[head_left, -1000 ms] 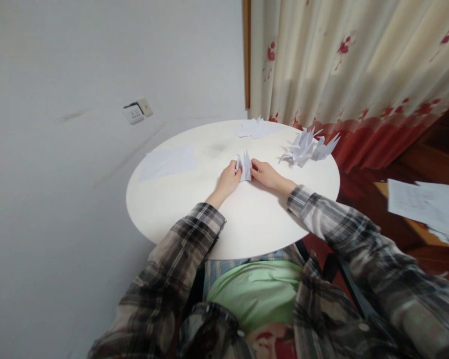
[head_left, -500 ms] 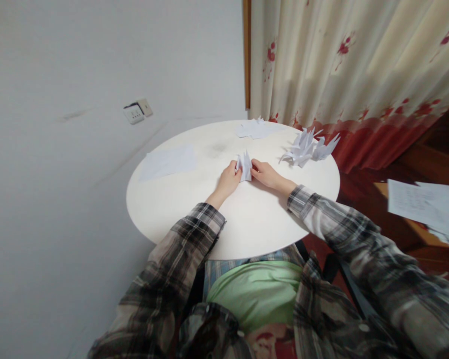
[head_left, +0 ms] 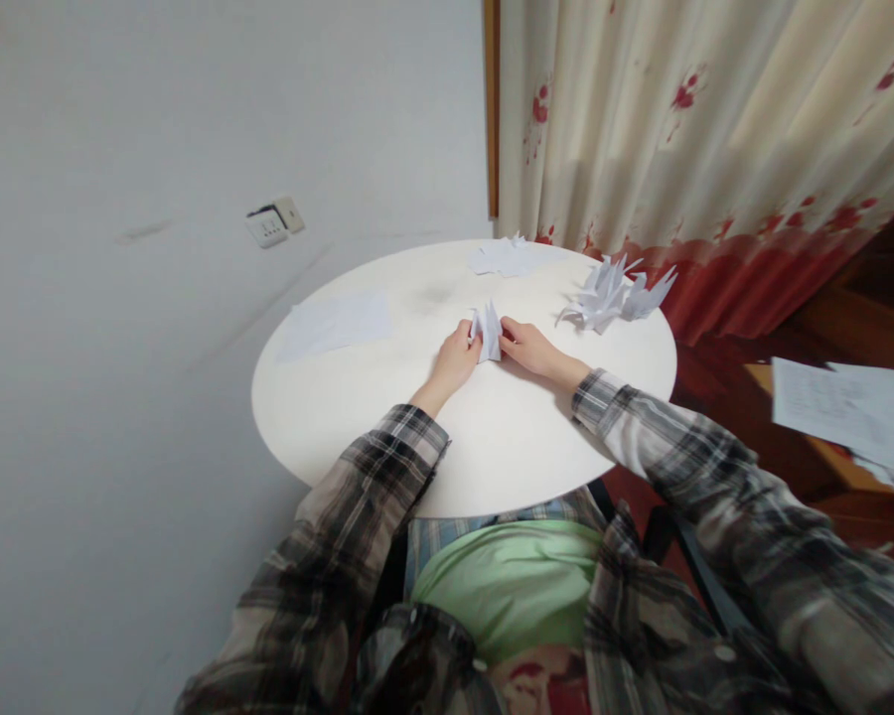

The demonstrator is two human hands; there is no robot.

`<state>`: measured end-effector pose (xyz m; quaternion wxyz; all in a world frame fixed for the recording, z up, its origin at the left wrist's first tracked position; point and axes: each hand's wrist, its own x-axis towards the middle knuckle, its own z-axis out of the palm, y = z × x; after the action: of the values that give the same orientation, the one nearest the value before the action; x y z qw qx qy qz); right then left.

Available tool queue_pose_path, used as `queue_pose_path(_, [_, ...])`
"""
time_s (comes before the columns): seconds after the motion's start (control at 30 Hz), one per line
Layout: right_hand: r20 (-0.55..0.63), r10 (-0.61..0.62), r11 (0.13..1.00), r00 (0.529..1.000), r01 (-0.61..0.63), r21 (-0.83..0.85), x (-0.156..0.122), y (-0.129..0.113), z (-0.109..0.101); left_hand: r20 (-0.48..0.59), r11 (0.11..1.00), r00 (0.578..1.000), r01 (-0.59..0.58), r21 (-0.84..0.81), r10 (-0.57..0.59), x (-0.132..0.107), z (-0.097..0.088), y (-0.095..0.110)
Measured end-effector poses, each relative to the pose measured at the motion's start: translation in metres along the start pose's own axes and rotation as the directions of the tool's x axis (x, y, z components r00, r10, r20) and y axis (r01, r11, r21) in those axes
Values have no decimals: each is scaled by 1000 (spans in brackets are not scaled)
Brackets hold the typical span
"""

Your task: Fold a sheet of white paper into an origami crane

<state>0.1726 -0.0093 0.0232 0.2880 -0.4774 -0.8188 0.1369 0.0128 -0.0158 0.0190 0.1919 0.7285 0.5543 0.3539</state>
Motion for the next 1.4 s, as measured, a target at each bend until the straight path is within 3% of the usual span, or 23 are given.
queue_pose_path(1.4, [0,4,1000,1000,-4,6,-1,-1,-1,-4,1000,1000,-14,1,14,0,1,-2])
